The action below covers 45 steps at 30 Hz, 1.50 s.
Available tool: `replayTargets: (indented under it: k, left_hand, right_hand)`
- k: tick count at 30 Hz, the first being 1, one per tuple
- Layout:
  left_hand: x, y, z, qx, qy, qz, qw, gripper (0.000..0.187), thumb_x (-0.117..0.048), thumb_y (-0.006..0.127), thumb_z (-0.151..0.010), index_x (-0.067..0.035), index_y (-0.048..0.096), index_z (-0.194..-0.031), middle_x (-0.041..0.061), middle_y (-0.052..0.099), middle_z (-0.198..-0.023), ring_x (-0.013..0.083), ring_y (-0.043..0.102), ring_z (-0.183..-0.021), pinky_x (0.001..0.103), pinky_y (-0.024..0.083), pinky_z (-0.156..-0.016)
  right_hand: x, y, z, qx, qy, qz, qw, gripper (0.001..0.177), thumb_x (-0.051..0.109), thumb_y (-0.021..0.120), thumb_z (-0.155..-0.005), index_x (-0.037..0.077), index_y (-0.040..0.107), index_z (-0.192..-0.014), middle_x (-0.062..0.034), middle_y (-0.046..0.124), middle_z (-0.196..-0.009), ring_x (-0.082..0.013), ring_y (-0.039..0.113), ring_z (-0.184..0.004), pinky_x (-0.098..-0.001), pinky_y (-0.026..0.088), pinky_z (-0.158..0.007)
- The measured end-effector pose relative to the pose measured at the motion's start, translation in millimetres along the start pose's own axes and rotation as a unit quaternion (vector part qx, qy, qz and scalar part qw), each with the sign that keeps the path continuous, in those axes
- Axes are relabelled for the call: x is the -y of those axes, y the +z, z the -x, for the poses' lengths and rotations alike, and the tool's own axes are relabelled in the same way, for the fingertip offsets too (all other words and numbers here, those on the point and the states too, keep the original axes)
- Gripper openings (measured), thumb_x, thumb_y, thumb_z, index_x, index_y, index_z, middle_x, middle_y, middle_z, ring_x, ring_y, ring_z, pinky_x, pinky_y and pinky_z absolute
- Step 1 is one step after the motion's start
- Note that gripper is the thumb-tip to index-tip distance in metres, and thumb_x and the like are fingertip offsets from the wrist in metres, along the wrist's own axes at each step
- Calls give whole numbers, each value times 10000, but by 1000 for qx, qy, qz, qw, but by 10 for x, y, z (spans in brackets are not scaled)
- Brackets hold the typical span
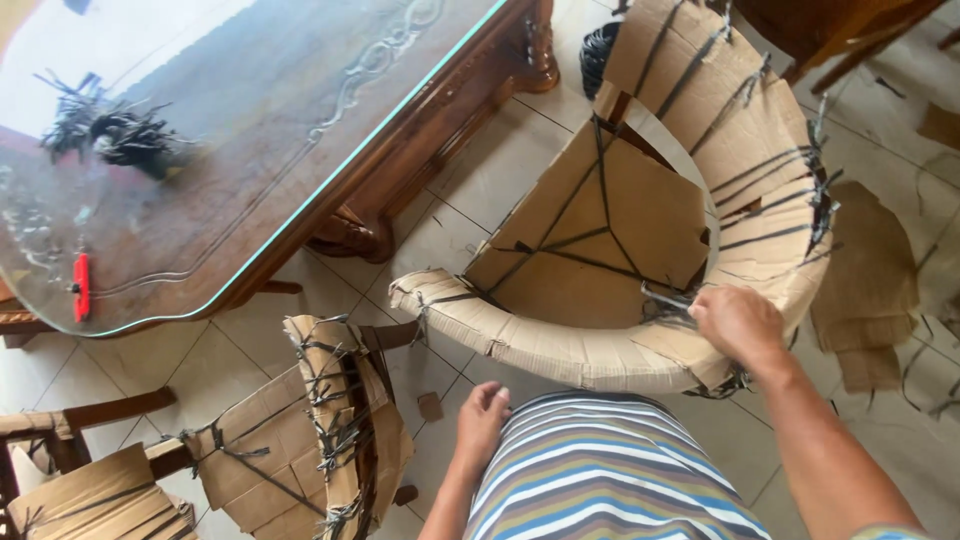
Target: Wrapping cardboard around wooden chair frames and securing it with wire
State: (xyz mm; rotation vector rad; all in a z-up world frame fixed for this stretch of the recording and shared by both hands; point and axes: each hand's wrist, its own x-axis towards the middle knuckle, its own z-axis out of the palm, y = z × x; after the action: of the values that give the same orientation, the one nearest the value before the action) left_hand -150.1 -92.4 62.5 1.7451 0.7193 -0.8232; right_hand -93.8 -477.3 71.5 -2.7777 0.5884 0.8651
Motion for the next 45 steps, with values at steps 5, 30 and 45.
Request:
replayTargets:
  k: [5,30,45]
  left_hand:
    - [-193,-27,296,56,74,-31,995,374,-275,638,-932,-49,726,-1217,100,775,-1063,167,725,-942,282,582,-842]
    - [-573,-429,420,205,234,254,916,205,-220,698,-1009,-47,734,-904,69,669,-614,52,573,-528,179,443,-533]
    - [-178,-1768,357,168,237,460,839,207,-134,664,-977,-18,655,-806,59,604,-615,56,420,-457,178,317,-436]
  right_hand:
    - [438,-822,520,-1,27,-206,978,203,276,588,-1067,130,728,-1073,-36,736,-821,-113,530,-523,-268,420,-466]
    - [1758,-646,593,-11,-173,-780,601,151,246,608,-1083,96,622,-1099,-118,671,-700,-194,756,-679,-279,641,-643]
    - [1194,-552,363,-129,-21,-803,582,112,216,479,-1148,171,575,-1181,82,638,-863,-43,683,-817,-150,552,-721]
